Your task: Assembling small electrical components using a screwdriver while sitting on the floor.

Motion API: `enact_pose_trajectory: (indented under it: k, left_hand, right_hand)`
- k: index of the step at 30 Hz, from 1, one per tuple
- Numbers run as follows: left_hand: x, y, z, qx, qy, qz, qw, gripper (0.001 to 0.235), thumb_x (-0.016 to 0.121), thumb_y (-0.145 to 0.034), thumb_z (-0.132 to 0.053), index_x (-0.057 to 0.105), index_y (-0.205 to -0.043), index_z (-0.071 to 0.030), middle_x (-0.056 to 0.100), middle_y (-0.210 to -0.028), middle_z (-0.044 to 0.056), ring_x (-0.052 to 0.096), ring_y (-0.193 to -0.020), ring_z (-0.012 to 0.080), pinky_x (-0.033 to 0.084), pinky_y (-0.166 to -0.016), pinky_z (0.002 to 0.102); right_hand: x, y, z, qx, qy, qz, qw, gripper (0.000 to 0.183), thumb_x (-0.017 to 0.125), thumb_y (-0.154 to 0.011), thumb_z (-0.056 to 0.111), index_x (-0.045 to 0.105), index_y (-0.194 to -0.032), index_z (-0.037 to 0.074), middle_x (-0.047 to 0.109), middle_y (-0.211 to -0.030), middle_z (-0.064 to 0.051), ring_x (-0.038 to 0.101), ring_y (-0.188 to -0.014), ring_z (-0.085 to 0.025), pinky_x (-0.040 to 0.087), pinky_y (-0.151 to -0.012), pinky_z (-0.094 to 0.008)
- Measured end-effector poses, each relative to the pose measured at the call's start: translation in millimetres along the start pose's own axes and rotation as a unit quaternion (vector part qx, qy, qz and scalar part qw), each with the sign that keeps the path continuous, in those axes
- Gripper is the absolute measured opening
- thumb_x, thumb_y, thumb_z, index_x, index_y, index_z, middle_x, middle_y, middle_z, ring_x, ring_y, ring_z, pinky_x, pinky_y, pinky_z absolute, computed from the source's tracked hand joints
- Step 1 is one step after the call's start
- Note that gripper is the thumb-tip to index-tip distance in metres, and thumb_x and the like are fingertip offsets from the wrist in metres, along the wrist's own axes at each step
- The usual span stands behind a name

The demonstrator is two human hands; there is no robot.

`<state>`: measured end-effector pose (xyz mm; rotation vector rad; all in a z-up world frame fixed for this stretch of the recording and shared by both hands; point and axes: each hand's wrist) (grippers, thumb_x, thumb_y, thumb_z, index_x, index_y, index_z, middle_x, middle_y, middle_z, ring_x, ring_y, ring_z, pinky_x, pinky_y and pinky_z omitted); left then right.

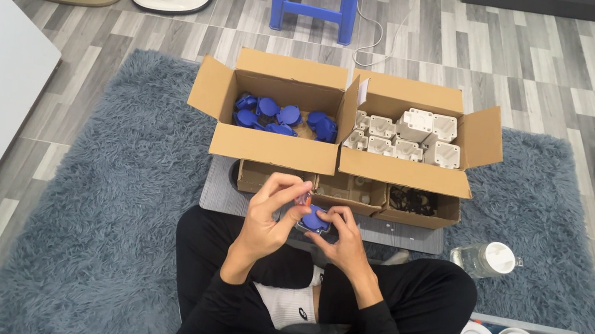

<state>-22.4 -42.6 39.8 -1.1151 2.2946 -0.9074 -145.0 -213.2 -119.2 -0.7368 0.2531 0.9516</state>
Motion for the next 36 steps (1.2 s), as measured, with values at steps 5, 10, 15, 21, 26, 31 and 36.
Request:
enact_pose_trajectory:
  k: [5, 10, 15, 21, 26, 31, 36]
  left_hand:
    - [2, -6, -11, -0.012, 0.045, 0.013, 0.999, 0.034, 0.061, -0.110, -0.005, 0.073, -0.141, -0.004, 0.076, -0.112, 0.021, 0.077, -0.084, 0.0308, 0.064, -0.075, 0.044]
    - [2, 0, -2, -0.004, 0.011, 0.020, 1.000, 0.042, 0.079, -0.102, -0.021, 0.073, -0.141, -0.008, 0.073, -0.123, 0.018, 0.074, -0.099, 0.0296, 0.063, -0.085, 0.047]
    - [5, 1, 0, -0.009, 0.004, 0.009, 1.000, 0.042, 0.080, -0.099, -0.014, 0.075, -0.141, -0.008, 0.070, -0.116, 0.017, 0.074, -0.092, 0.0281, 0.063, -0.082, 0.045]
    - [4, -3, -9, -0.012, 0.028, 0.032, 0.999, 0.034, 0.061, -0.110, -0.008, 0.073, -0.141, -0.003, 0.077, -0.111, 0.019, 0.077, -0.094, 0.0348, 0.063, -0.081, 0.046]
    - [4, 3, 1, -0.009, 0.023, 0.036, 0.999, 0.035, 0.066, -0.109, -0.015, 0.072, -0.141, -0.004, 0.077, -0.119, 0.019, 0.076, -0.105, 0.0364, 0.061, -0.087, 0.049]
    - [8, 7, 6, -0.011, -0.004, 0.011, 1.000, 0.041, 0.078, -0.101, -0.014, 0.073, -0.142, -0.009, 0.067, -0.114, 0.014, 0.072, -0.096, 0.0275, 0.062, -0.087, 0.046]
    - [6, -2, -6, -0.012, 0.023, 0.032, 0.999, 0.035, 0.064, -0.109, -0.010, 0.071, -0.143, -0.004, 0.074, -0.111, 0.019, 0.077, -0.095, 0.0349, 0.063, -0.083, 0.047]
  right_hand:
    - [1, 0, -3, -0.002, -0.005, 0.000, 1.000, 0.048, 0.100, -0.078, 0.020, 0.080, -0.121, 0.011, 0.068, -0.112, -0.010, 0.076, -0.105, -0.037, 0.060, -0.095, -0.049]
    - [1, 0, -2, -0.009, -0.003, -0.001, 1.000, 0.048, 0.100, -0.078, 0.019, 0.080, -0.120, 0.011, 0.068, -0.113, -0.009, 0.076, -0.106, -0.036, 0.061, -0.095, -0.049]
    - [0, 0, -1, -0.004, -0.008, -0.001, 1.000, 0.046, 0.100, -0.078, 0.019, 0.079, -0.118, 0.009, 0.068, -0.112, -0.010, 0.076, -0.105, -0.037, 0.061, -0.095, -0.050]
    - [0, 1, -1, -0.005, -0.012, 0.001, 1.000, 0.048, 0.100, -0.077, 0.018, 0.079, -0.120, 0.010, 0.068, -0.112, -0.010, 0.076, -0.105, -0.038, 0.060, -0.094, -0.050]
    - [0, 0, 0, -0.003, -0.016, 0.000, 1.000, 0.048, 0.100, -0.077, 0.018, 0.080, -0.121, 0.010, 0.068, -0.113, -0.010, 0.076, -0.105, -0.036, 0.060, -0.095, -0.049]
    - [0, 1, 0, -0.002, -0.016, -0.006, 1.000, 0.044, 0.100, -0.078, 0.019, 0.078, -0.115, 0.007, 0.068, -0.112, -0.011, 0.077, -0.105, -0.037, 0.061, -0.095, -0.049]
    - [1, 1, -2, -0.004, -0.013, -0.005, 1.000, 0.047, 0.100, -0.078, 0.019, 0.079, -0.118, 0.009, 0.068, -0.112, -0.010, 0.077, -0.105, -0.037, 0.061, -0.095, -0.050]
Point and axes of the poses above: each hand's wrist, its own y-axis away from the middle knuckle, its own x-axis out of the palm, z = x × y
